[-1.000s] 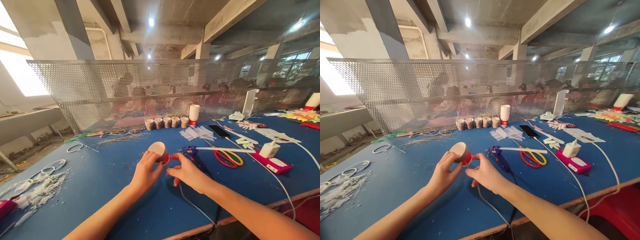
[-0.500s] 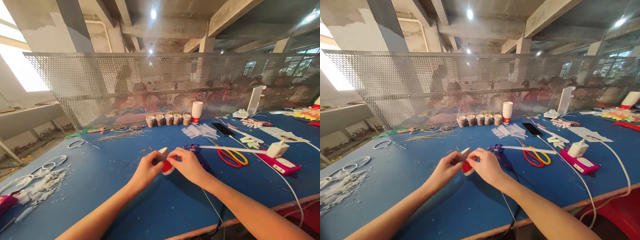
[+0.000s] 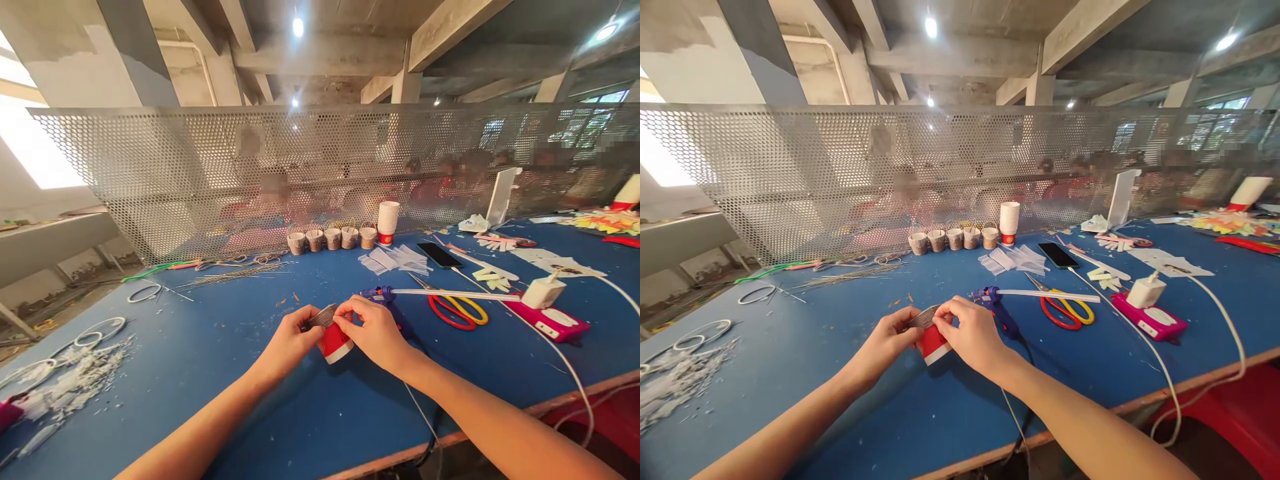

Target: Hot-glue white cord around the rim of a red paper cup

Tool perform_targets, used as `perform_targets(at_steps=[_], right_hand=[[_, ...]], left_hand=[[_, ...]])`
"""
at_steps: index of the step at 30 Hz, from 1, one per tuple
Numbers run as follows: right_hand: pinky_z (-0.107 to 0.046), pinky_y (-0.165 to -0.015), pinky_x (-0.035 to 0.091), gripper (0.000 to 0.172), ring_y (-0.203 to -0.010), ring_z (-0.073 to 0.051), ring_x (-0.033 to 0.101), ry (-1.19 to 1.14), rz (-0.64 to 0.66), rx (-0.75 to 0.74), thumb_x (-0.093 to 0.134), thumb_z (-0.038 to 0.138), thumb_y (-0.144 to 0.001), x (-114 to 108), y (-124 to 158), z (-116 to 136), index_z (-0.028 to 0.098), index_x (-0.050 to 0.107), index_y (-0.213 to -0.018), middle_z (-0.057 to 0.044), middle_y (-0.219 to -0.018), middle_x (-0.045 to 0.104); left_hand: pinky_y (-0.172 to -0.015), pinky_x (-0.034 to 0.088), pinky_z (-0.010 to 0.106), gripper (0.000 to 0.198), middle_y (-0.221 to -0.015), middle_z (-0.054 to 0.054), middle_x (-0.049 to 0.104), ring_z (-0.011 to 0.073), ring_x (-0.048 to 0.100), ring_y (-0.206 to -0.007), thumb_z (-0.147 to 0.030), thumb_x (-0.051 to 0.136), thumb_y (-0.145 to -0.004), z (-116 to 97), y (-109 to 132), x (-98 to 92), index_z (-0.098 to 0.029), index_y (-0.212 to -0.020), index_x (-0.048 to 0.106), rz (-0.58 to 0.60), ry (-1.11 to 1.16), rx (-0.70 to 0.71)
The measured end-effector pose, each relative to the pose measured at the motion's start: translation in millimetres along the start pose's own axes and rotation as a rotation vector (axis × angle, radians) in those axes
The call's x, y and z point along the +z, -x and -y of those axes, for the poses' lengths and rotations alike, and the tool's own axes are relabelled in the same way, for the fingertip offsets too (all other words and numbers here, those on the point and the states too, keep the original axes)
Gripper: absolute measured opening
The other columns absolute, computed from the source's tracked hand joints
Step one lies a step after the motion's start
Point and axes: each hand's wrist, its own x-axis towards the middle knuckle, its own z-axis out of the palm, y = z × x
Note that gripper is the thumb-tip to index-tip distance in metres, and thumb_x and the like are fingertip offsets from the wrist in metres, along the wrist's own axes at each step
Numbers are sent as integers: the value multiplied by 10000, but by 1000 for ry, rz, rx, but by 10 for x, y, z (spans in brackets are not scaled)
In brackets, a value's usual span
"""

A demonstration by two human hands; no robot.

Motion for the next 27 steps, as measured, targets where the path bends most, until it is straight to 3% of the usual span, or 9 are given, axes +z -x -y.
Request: perform_targets(at_steps=[6, 17, 27], right_hand=[[-238, -650, 439, 96, -694, -137, 599, 32, -12, -47, 579, 148, -813, -8, 20, 15, 214, 610, -751, 3, -744, 630], [-232, -646, 426, 99, -698, -134, 600, 40, -36, -80, 611, 164, -820, -8, 32, -13, 209, 595, -733, 6, -745, 637], [-234, -617, 424, 96, -669, -130, 585, -18, -48, -92, 610, 174, -819, 0, 33, -41, 209, 604, -729, 7, -733, 632]], left_hand=[[-566, 399, 247, 99, -609, -31, 562, 137, 486, -596, -207, 518, -643, -1, 6, -3, -163, -691, 593, 31, 51, -21], [-547, 358, 238, 144, -568, -44, 487, 119, 441, -573, -292, 580, -663, 20, -21, -3, -169, -616, 521, -17, 31, 24], [-550, 360, 241, 127, -544, -44, 500, 127, 450, -568, -274, 568, -642, -9, -3, 6, -173, -587, 514, -29, 96, -23]])
